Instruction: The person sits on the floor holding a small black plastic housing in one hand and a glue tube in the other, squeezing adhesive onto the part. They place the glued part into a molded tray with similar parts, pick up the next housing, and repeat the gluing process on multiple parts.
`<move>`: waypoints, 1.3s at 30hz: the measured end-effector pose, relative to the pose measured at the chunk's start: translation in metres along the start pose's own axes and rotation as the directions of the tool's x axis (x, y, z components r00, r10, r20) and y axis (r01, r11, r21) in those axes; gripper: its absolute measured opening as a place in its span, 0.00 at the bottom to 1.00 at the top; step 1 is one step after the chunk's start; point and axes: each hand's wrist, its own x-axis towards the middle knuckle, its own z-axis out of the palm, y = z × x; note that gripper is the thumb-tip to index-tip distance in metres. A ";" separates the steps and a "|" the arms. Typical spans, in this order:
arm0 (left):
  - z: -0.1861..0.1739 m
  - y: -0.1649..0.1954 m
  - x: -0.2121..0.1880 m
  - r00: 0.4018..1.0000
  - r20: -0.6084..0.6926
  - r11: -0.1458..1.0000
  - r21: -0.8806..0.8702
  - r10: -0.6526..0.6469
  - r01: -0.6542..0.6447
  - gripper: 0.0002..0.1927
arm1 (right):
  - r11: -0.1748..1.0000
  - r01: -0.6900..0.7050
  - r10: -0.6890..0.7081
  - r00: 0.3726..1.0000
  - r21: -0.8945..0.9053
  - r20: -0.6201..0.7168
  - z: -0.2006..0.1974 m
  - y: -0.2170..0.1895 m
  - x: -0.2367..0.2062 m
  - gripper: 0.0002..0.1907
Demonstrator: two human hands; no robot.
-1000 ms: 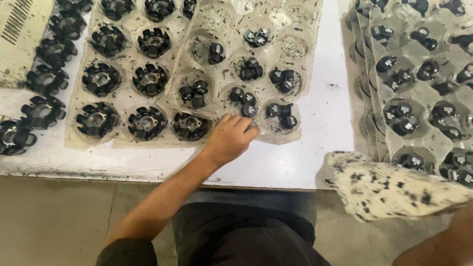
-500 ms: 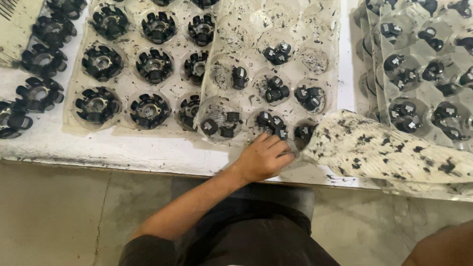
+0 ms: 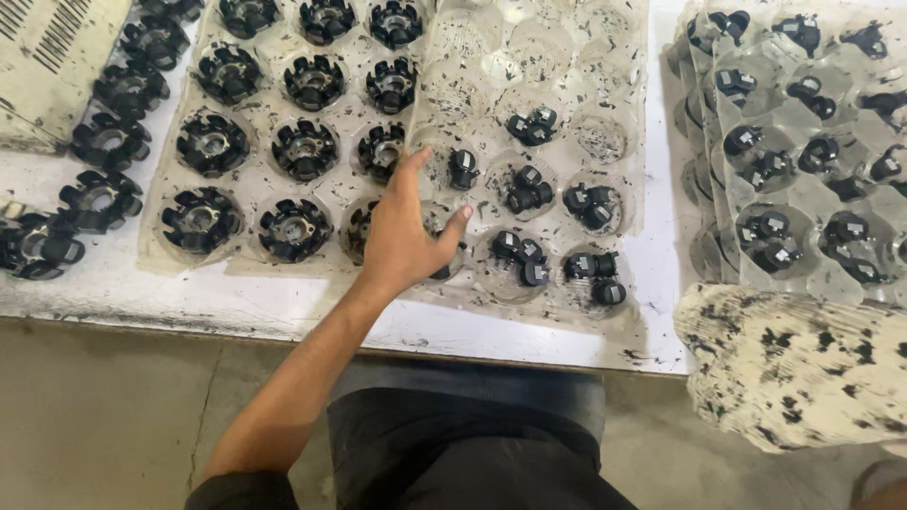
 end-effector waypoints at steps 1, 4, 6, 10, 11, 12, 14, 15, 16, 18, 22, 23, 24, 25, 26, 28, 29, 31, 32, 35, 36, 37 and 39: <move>0.002 0.004 -0.001 1.000 0.021 1.000 -0.027 -0.005 0.006 0.44 | 1.000 0.006 -0.007 1.000 0.014 0.016 0.001 -0.001 0.003 0.10; 0.008 0.012 0.003 0.996 0.078 0.999 -0.003 -0.033 0.033 0.46 | 0.999 0.021 -0.024 0.998 0.049 0.055 0.009 -0.007 0.014 0.10; 0.013 0.013 0.008 0.998 0.044 0.997 0.053 -0.049 0.047 0.45 | 0.997 0.032 -0.037 0.996 0.064 0.078 0.014 -0.012 0.021 0.10; 0.022 0.006 0.010 0.988 -0.154 0.979 0.202 0.034 -0.002 0.39 | 0.995 0.050 -0.059 0.992 0.091 0.110 0.020 -0.022 0.036 0.10; 0.024 0.003 0.009 0.977 -0.196 0.968 0.250 0.085 -0.034 0.38 | 0.994 0.052 -0.063 0.991 0.096 0.118 0.021 -0.025 0.039 0.10; 0.026 -0.002 0.009 0.985 -0.164 0.984 0.174 0.062 -0.033 0.40 | 0.994 0.052 -0.063 0.991 0.097 0.121 0.023 -0.028 0.041 0.10; 0.028 -0.011 0.009 0.995 -0.093 1.000 0.017 0.022 -0.021 0.44 | 0.993 0.055 -0.068 0.989 0.103 0.132 0.024 -0.032 0.045 0.10; 0.030 -0.015 0.007 0.998 -0.063 0.998 -0.057 -0.009 0.006 0.43 | 0.993 0.057 -0.071 0.988 0.105 0.134 0.026 -0.034 0.047 0.10; 0.031 -0.017 0.005 0.999 -0.030 0.991 -0.127 -0.038 0.034 0.43 | 0.992 0.059 -0.074 0.988 0.110 0.138 0.028 -0.036 0.047 0.10; 0.034 -0.018 0.001 0.999 0.022 0.989 -0.141 -0.038 0.041 0.44 | 0.992 0.060 -0.077 0.986 0.114 0.149 0.032 -0.040 0.049 0.11; 0.041 -0.001 -0.005 0.988 0.130 0.996 0.008 -0.088 0.087 0.48 | 0.987 0.078 -0.100 0.982 0.138 0.163 0.045 -0.048 0.057 0.11; 0.041 0.005 -0.008 0.976 0.167 0.990 0.029 -0.139 0.136 0.48 | 0.986 0.084 -0.108 0.980 0.143 0.167 0.047 -0.051 0.060 0.11; 0.039 0.011 -0.009 0.979 0.144 0.989 0.044 -0.143 0.138 0.47 | 0.984 0.090 -0.116 0.979 0.151 0.168 0.050 -0.055 0.062 0.11; 0.035 0.017 -0.011 0.982 0.117 0.988 0.060 -0.148 0.142 0.46 | 0.982 0.098 -0.125 0.977 0.161 0.171 0.053 -0.059 0.064 0.11; 0.030 0.022 -0.014 0.984 0.089 0.986 0.075 -0.156 0.150 0.44 | 0.980 0.106 -0.135 0.975 0.170 0.174 0.056 -0.064 0.067 0.11; 0.015 0.031 -0.026 0.998 -0.038 0.997 0.069 -0.041 0.043 0.43 | 0.972 0.131 -0.166 0.970 0.195 0.176 0.062 -0.077 0.074 0.11; 0.008 0.035 -0.034 0.995 -0.101 0.997 0.072 0.018 -0.011 0.43 | 0.966 0.146 -0.185 0.966 0.212 0.179 0.064 -0.084 0.077 0.11; -0.009 0.046 -0.058 0.987 -0.134 0.993 -0.069 0.088 -0.098 0.38 | 0.954 0.182 -0.228 0.957 0.239 0.178 0.069 -0.101 0.084 0.11; -0.017 0.052 -0.070 0.980 -0.155 0.980 -0.137 0.124 -0.145 0.35 | 0.943 0.208 -0.258 0.950 0.259 0.175 0.071 -0.112 0.087 0.11; -0.036 0.070 -0.101 0.997 0.037 0.917 -0.395 0.065 -0.045 0.31 | 0.897 0.289 -0.355 0.922 0.334 0.155 0.081 -0.149 0.095 0.11; -0.041 0.076 -0.110 0.994 0.028 0.910 -0.405 0.103 -0.082 0.30 | 0.878 0.315 -0.386 0.911 0.362 0.144 0.085 -0.164 0.097 0.11; -0.046 0.080 -0.116 0.990 0.019 0.902 -0.415 0.140 -0.119 0.28 | 0.854 0.342 -0.418 0.899 0.393 0.126 0.086 -0.178 0.101 0.11; -0.053 0.088 -0.125 0.996 -0.057 0.893 -0.442 0.068 -0.086 0.31 | 0.801 0.396 -0.483 0.871 0.450 0.094 0.090 -0.210 0.104 0.11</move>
